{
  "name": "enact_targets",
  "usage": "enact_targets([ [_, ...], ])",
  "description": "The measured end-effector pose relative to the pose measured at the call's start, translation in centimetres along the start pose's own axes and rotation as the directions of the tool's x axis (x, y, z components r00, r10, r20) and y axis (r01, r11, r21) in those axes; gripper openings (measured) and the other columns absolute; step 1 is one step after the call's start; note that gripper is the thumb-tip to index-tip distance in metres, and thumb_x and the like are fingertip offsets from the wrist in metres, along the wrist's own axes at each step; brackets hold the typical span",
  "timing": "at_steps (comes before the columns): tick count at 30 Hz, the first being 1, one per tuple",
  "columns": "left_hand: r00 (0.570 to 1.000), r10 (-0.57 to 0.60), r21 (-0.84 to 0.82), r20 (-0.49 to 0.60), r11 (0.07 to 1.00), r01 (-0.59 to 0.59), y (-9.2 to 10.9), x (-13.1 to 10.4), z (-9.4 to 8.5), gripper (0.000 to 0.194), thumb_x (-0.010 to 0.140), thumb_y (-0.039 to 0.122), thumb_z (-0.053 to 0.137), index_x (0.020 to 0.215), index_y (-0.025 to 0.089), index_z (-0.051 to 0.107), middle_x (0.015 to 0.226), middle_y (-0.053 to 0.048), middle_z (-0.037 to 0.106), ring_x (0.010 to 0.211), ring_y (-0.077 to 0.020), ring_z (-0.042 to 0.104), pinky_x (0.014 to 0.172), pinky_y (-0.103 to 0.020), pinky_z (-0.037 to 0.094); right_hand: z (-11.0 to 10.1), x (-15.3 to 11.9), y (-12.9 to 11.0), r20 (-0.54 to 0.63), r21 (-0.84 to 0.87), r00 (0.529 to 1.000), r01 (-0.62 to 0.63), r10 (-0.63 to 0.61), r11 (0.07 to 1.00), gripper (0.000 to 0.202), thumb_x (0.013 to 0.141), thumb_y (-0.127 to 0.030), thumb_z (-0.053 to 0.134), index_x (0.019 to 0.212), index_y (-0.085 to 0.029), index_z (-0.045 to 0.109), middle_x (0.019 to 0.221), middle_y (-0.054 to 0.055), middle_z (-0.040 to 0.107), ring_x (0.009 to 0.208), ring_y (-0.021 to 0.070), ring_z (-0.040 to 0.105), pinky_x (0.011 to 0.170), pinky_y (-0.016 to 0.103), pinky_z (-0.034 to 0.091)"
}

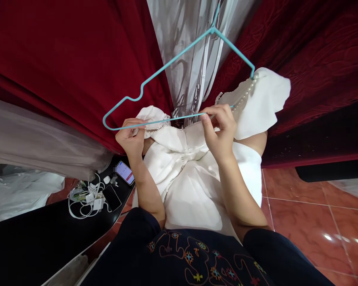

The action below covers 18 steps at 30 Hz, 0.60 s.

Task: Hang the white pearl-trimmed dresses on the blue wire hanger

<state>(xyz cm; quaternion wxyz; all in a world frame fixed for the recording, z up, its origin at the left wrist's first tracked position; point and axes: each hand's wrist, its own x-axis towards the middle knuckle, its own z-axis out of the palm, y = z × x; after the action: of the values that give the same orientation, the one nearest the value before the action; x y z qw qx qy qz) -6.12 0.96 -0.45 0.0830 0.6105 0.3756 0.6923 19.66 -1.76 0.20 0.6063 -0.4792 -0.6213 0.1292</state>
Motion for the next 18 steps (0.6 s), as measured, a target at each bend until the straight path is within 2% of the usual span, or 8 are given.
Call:
enact_targets([
  [4,0.995,-0.088,-0.084,-0.05,0.993,0.084,1.7,-0.8,2.0,0.02,0.071,0.004,0.072,0.08,0.021,0.066,0.083,0.003,0.077,0.077,-0.0146,0.078,0.072,-0.026,0.062,0.2,0.2,-0.3,-0.021,-0.01,0.999,-0.029,0.029,1.0,0.034,0.108,-0.052,0.06,0.101,-0.022,0.073,0.096,0.003,0.064,0.079,0.0099,0.059,0.059,0.027,0.043],
  [8,0.984,-0.129,-0.088,-0.125,0.989,0.119,2.3,-1.3,3.6,0.022,0.08,0.013,0.077,0.093,0.022,0.062,0.085,0.003,0.075,0.083,-0.0152,0.08,0.081,-0.029,0.065,0.6,0.3,-0.6,-0.021,-0.03,0.999,-0.039,0.039,0.999,0.032,0.107,-0.051,0.061,0.102,-0.022,0.075,0.098,0.002,0.067,0.07,0.0069,0.053,0.058,0.026,0.042],
  [11,0.988,-0.153,-0.126,0.0,0.98,0.152,2.2,-1.1,4.4,0.028,0.091,0.027,0.081,0.114,0.023,0.067,0.104,-0.002,0.079,0.098,-0.0177,0.081,0.094,-0.034,0.067,0.6,0.2,-0.8,-0.034,-0.009,0.999,-0.038,0.037,0.999,0.029,0.107,-0.048,0.063,0.101,-0.023,0.075,0.096,0.002,0.068,0.066,0.006,0.049,0.058,0.026,0.041],
  [14,0.984,-0.119,-0.276,0.135,0.949,0.152,2.6,-0.9,5.2,0.041,0.095,0.036,0.083,0.132,0.027,0.069,0.122,-0.006,0.082,0.113,-0.0203,0.081,0.104,-0.037,0.066,0.5,0.1,-1.0,-0.044,0.028,0.998,-0.035,0.036,0.999,0.021,0.105,-0.041,0.067,0.102,-0.022,0.077,0.096,0.001,0.068,0.065,0.0045,0.047,0.057,0.025,0.04],
  [16,0.974,-0.132,-0.317,0.185,0.93,0.186,3.2,-1.2,5.9,0.039,0.095,0.035,0.083,0.131,0.027,0.073,0.125,-0.007,0.083,0.118,-0.0218,0.08,0.106,-0.037,0.066,0.5,0.1,-1.1,-0.04,0.034,0.999,-0.03,0.032,0.999,0.019,0.105,-0.039,0.068,0.103,-0.022,0.078,0.096,0.001,0.068,0.065,0.0041,0.048,0.056,0.025,0.038],
  [18,0.961,-0.186,-0.254,0.203,0.938,0.235,3.8,-1.7,6.5,0.029,0.094,0.029,0.079,0.122,0.025,0.077,0.12,-0.006,0.084,0.114,-0.0229,0.081,0.103,-0.037,0.066,0.4,0.2,-1.1,-0.029,0.023,0.999,-0.032,0.033,0.999,0.022,0.105,-0.041,0.067,0.103,-0.023,0.078,0.095,0.001,0.067,0.066,0.0048,0.049,0.056,0.025,0.037],
])
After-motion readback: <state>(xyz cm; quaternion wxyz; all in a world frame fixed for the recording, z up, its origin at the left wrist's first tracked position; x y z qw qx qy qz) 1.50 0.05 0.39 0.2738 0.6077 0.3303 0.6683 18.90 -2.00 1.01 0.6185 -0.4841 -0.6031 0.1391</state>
